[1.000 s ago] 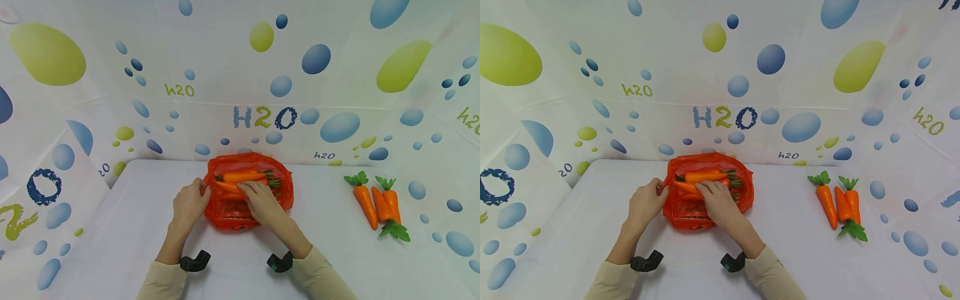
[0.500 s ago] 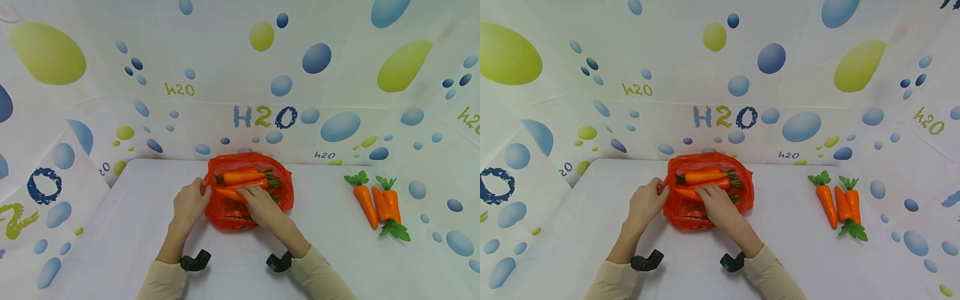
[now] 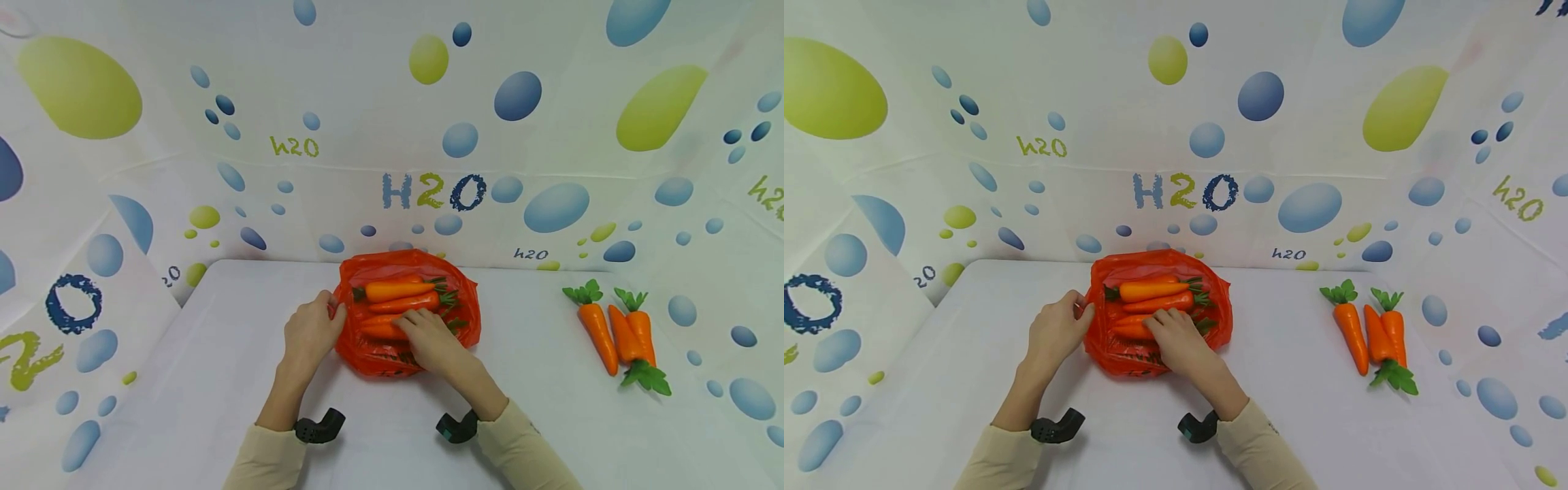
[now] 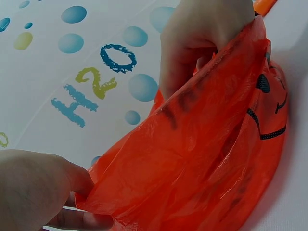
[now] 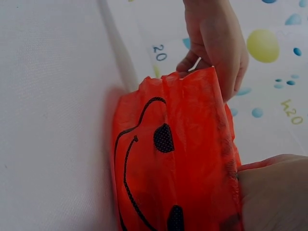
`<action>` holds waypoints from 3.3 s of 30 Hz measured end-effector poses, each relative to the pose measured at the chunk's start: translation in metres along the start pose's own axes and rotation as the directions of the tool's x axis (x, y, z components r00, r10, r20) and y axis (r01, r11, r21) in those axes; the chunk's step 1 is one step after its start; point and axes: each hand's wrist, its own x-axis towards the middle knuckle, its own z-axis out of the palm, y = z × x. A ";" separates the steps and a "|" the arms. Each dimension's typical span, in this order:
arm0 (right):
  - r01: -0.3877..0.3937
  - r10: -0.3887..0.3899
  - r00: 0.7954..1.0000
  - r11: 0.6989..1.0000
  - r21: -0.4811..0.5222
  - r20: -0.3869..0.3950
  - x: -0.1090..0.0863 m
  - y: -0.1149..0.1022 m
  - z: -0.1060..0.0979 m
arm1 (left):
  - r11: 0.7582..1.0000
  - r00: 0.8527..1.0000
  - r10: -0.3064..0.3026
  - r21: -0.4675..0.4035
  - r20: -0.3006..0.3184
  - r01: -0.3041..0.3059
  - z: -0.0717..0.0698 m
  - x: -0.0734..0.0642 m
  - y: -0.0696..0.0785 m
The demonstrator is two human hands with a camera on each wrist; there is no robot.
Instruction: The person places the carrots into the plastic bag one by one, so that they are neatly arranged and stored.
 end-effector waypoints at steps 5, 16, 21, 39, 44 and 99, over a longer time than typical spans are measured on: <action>-0.008 0.008 1.000 1.000 -0.017 0.004 -0.001 -0.001 0.000 | 1.000 1.000 -0.003 0.004 -0.004 0.003 0.000 0.000 0.000; -0.053 0.053 0.999 0.997 -0.056 -0.006 -0.002 -0.001 0.001 | 1.000 1.000 -0.005 -0.001 -0.008 0.005 -0.001 0.000 0.000; -0.063 0.061 0.998 0.994 -0.085 -0.020 -0.002 0.002 0.004 | 1.000 1.000 -0.001 0.002 -0.018 0.001 0.000 0.000 -0.001; -0.061 0.060 0.998 0.991 -0.119 -0.010 -0.002 0.000 0.002 | 1.000 1.000 -0.010 0.000 -0.012 0.010 0.001 0.000 -0.001; -0.061 0.059 0.998 0.991 -0.117 -0.017 -0.002 -0.002 -0.001 | 1.000 1.000 -0.002 0.003 -0.013 0.002 0.000 0.000 0.000; -0.078 0.079 0.997 0.992 -0.095 0.012 -0.005 0.000 -0.011 | 1.000 1.000 0.023 0.014 -0.015 -0.023 0.003 0.000 0.001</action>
